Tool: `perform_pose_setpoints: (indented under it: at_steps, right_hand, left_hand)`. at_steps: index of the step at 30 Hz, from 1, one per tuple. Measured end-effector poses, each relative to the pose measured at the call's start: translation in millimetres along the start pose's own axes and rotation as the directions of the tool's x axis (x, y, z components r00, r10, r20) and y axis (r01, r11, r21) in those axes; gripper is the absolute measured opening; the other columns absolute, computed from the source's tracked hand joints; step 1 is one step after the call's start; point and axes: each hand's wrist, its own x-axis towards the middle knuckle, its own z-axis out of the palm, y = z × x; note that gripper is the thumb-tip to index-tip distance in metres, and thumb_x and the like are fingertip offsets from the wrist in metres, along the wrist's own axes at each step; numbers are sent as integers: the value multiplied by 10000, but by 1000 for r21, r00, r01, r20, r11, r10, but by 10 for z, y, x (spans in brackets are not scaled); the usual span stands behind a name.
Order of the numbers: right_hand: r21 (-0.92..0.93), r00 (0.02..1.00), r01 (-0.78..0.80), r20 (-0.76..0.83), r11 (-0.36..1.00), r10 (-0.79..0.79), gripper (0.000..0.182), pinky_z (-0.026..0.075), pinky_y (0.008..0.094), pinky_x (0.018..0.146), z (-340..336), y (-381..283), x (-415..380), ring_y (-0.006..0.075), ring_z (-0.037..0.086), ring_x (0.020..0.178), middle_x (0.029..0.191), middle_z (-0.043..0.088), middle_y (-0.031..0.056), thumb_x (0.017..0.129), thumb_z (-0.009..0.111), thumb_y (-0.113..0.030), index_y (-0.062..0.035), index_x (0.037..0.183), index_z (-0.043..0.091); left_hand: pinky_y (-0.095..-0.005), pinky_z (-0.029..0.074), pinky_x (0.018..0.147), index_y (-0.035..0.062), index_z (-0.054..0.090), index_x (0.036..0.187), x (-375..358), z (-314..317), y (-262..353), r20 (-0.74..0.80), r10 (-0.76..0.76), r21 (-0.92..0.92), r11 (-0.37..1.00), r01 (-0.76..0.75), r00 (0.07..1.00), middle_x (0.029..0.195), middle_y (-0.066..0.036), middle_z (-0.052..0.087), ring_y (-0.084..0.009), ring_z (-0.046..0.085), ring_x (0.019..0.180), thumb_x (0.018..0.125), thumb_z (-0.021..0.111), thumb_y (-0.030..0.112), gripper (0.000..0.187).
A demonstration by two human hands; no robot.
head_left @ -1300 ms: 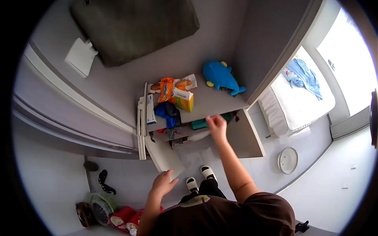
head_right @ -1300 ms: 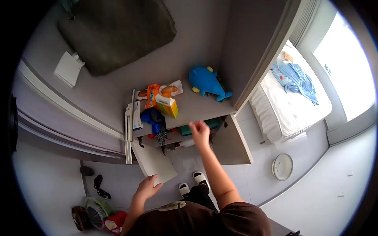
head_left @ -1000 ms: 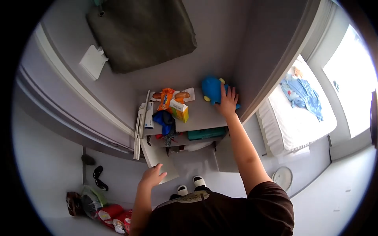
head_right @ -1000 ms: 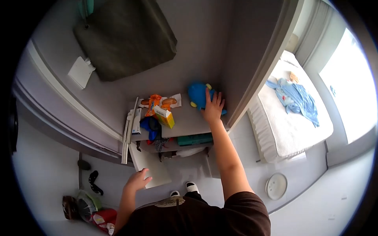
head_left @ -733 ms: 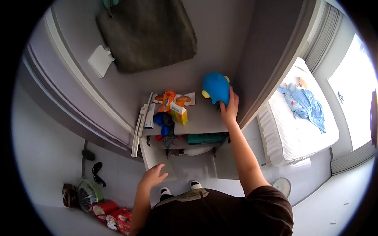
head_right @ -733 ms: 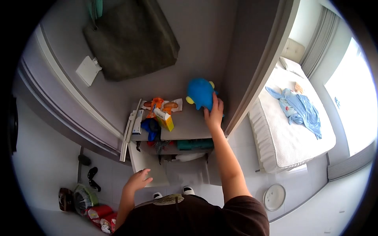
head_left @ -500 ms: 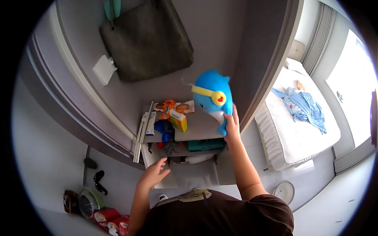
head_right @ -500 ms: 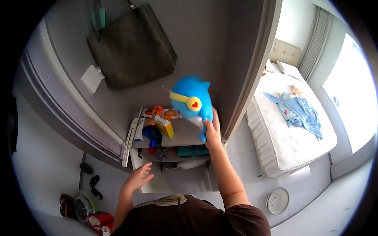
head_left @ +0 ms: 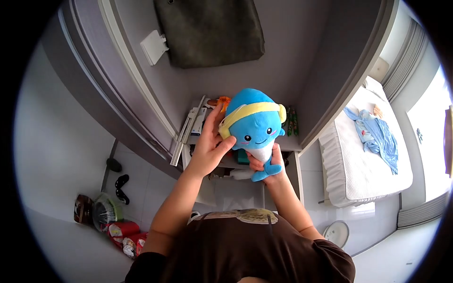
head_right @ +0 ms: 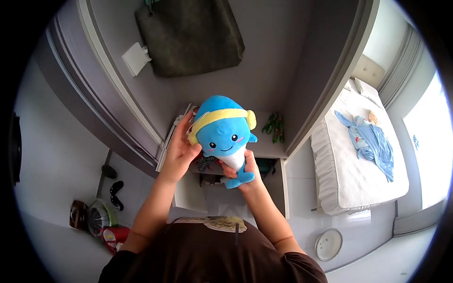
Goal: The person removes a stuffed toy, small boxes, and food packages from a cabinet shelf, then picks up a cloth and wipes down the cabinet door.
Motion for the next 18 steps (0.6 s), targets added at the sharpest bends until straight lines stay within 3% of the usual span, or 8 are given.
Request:
perform_pose_setpoints:
  at_steps: [2,8,10,11,12,14,16,18]
  right_hand:
    - [-12,998,-16,-60,1000,15,581,339,227,353,38,-25,-32,127,403,424,738,554,117,891,378,-487,66,987,528]
    - [-4,997,-56,-55,998,55,626,346,249,359,66,-13,-45,152,447,426,720,584,134,908,342,-514,70,1001,550]
    - [-152,992,-31,-128,988,11,515,356,243,406,101,61,-84,137,438,447,704,562,104,921,382,-440,32,1052,541]
    - [-103,998,-38,41,994,42,429,409,257,441,-72,86,-61,162,495,495,775,592,133,940,385,-384,-5,1084,522]
    - [-100,998,-39,43,994,44,429,409,257,441,-55,105,-64,162,495,495,775,592,133,940,385,-384,-5,1084,522]
    - [-440,980,32,-164,898,-115,400,448,276,478,21,152,-73,175,544,555,850,618,139,958,398,-341,1,1128,516]
    - [-558,949,17,-252,829,-189,312,489,265,661,-26,196,-59,165,617,769,952,646,82,956,516,-225,16,1149,561]
    - [-874,933,183,9,451,-361,279,480,264,749,-160,192,-25,160,620,870,966,656,83,901,604,-147,22,1122,583]
  left_hand:
    - [-365,354,1049,23,148,1482,5,-21,25,59,8,106,994,-14,998,1437,-150,333,-220,404,1272,889,664,188,804]
    - [-392,365,1041,39,179,1473,41,43,-2,63,27,9,1000,-28,998,1416,-150,346,-235,412,1263,744,809,301,998]
    - [-401,366,1041,46,214,1454,-6,115,-29,-5,22,-9,1000,-22,1000,1385,-143,370,-241,416,1255,702,830,321,1010]
    - [-410,366,1041,54,249,1435,-43,140,-36,-75,18,-28,999,-20,997,1354,-136,393,-247,421,1247,659,850,340,1022]
    - [-410,366,1041,54,249,1435,-72,136,-44,-75,17,-24,1000,-19,997,1354,-136,393,-247,421,1247,659,850,340,1022]
    - [-406,390,1023,62,307,1385,-127,103,-64,-199,-54,-14,999,52,978,1294,-125,421,-246,447,1218,652,829,294,930]
    - [-401,403,1011,61,317,1373,-185,20,-64,-249,-65,-4,998,66,966,1284,-123,427,-241,461,1201,664,808,266,886]
    - [-395,417,999,60,328,1361,-278,-85,-68,-304,-79,7,996,86,949,1274,-121,433,-237,475,1185,677,787,238,843]
